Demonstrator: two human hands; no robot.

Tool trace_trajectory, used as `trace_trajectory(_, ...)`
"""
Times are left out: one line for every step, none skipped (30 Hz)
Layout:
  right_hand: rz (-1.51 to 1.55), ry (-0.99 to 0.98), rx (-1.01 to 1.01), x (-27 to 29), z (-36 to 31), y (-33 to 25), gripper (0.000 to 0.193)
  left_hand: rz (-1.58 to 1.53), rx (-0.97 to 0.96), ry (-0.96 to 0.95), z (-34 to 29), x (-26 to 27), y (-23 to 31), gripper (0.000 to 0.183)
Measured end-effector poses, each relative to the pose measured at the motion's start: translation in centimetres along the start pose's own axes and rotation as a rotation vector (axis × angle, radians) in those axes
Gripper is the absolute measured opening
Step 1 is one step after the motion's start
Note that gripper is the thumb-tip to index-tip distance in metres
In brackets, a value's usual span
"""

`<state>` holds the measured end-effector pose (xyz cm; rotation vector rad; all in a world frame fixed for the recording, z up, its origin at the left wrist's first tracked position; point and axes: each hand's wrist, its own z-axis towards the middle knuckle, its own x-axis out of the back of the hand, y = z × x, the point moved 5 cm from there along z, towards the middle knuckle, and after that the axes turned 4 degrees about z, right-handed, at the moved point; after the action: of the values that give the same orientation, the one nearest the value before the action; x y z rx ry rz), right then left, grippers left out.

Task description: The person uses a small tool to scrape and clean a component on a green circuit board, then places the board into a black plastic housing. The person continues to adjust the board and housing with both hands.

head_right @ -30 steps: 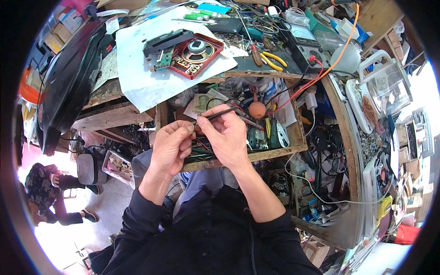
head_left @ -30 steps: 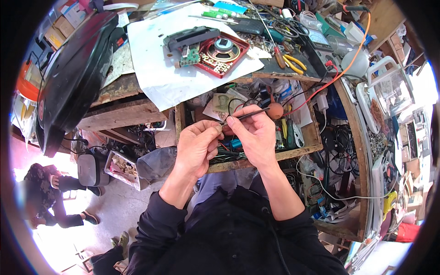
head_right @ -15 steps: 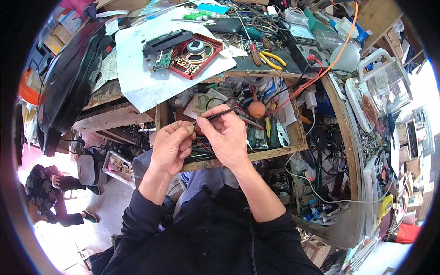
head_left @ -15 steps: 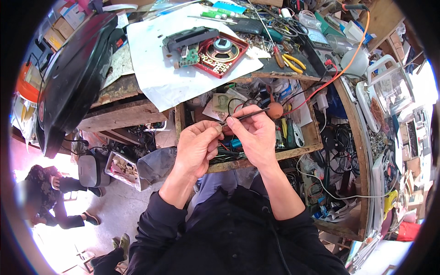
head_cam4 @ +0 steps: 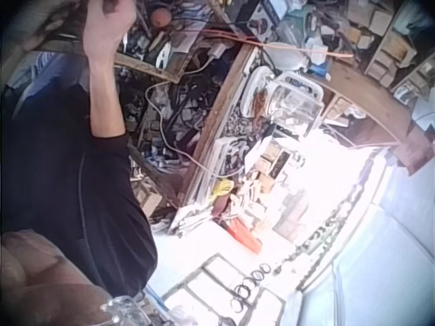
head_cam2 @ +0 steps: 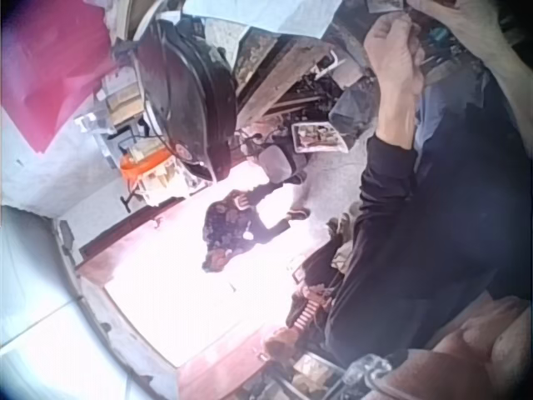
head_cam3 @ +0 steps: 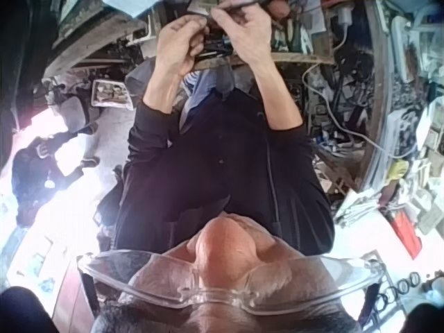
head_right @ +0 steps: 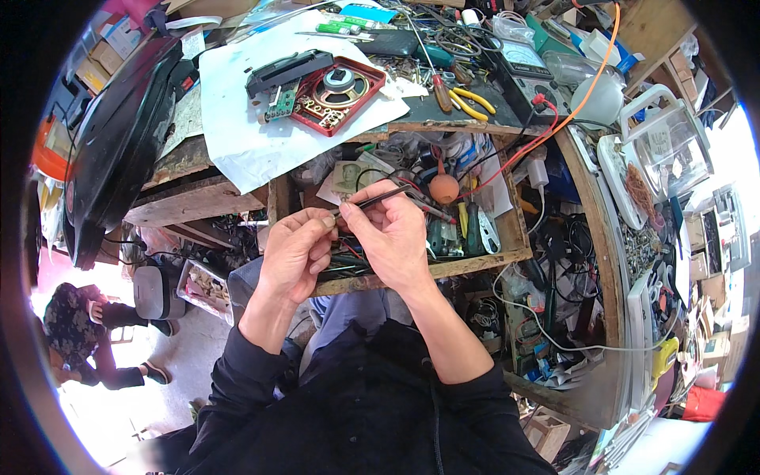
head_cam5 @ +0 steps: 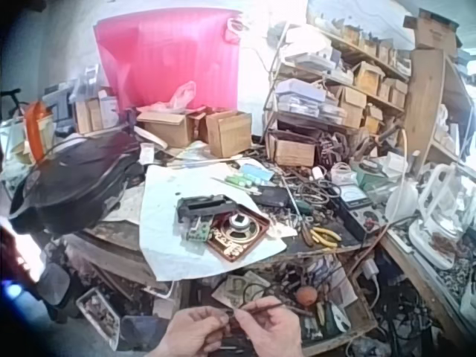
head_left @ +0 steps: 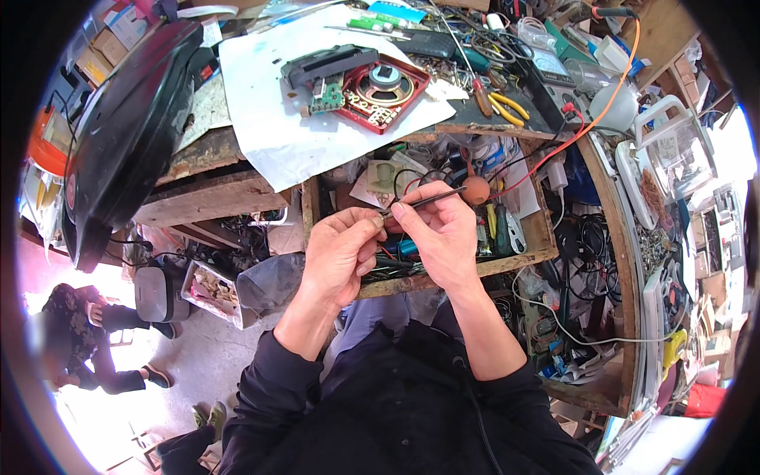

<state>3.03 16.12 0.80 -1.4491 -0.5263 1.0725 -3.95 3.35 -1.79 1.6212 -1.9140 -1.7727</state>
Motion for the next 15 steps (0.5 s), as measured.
trace_trajectory(-0.002,-0.001,0.0,-0.01,-0.01,-0.04,0.012,0.004,0.002,0.0,-0.01,-0.02,0.04,0.005)
trace_trajectory(0.008,-0.005,0.003,-0.02,0.03,-0.01,0.012,0.008,0.005,0.001,-0.02,-0.03,0.06,0.006)
trace_trajectory(0.019,-0.009,0.006,-0.03,0.07,0.08,0.012,0.005,0.004,0.002,-0.03,-0.04,0.06,0.006)
trace_trajectory(0.029,-0.013,0.009,-0.04,0.09,0.13,0.012,0.002,0.003,0.004,-0.05,-0.05,0.06,0.006)
trace_trajectory(0.025,-0.014,0.007,-0.02,0.06,0.13,0.012,-0.001,0.002,0.006,-0.05,-0.05,0.05,0.006)
trace_trajectory(0.022,-0.016,0.005,0.0,0.05,0.13,0.012,-0.002,0.003,0.005,-0.05,-0.02,0.05,0.006)
trace_trajectory(0.018,-0.018,0.002,0.01,0.02,0.12,0.012,-0.004,0.005,0.004,-0.04,0.02,0.03,0.006)
trace_trajectory(0.018,-0.02,0.002,0.02,-0.02,0.11,0.012,-0.005,0.006,0.003,-0.04,0.06,0.03,0.006)
trace_trajectory(0.017,-0.022,0.003,0.07,-0.07,0.09,0.012,-0.006,0.008,0.002,-0.03,0.04,0.03,0.006)
trace_trajectory(0.016,-0.024,0.004,0.09,-0.08,0.08,0.012,-0.006,0.01,0.001,-0.03,0.02,0.05,0.006)
trace_trajectory(0.022,-0.03,0.006,0.08,-0.04,0.1,0.013,-0.006,0.012,0.0,-0.02,0.0,0.05,0.006)
trace_trajectory(0.027,-0.036,0.008,0.07,0.01,0.18,0.014,-0.006,0.011,0.0,-0.02,0.03,0.03,0.006)
trace_trajectory(0.032,-0.043,0.01,0.06,0.05,0.24,0.014,-0.007,0.01,0.0,0.0,0.05,0.02,0.007)
trace_trajectory(0.032,-0.042,0.011,0.07,0.08,0.29,0.014,-0.008,0.01,0.0,0.02,0.07,0.0,0.007)
trace_trajectory(0.032,-0.042,0.013,0.08,0.09,0.3,0.014,-0.008,0.01,-0.001,0.04,0.11,-0.02,0.007)
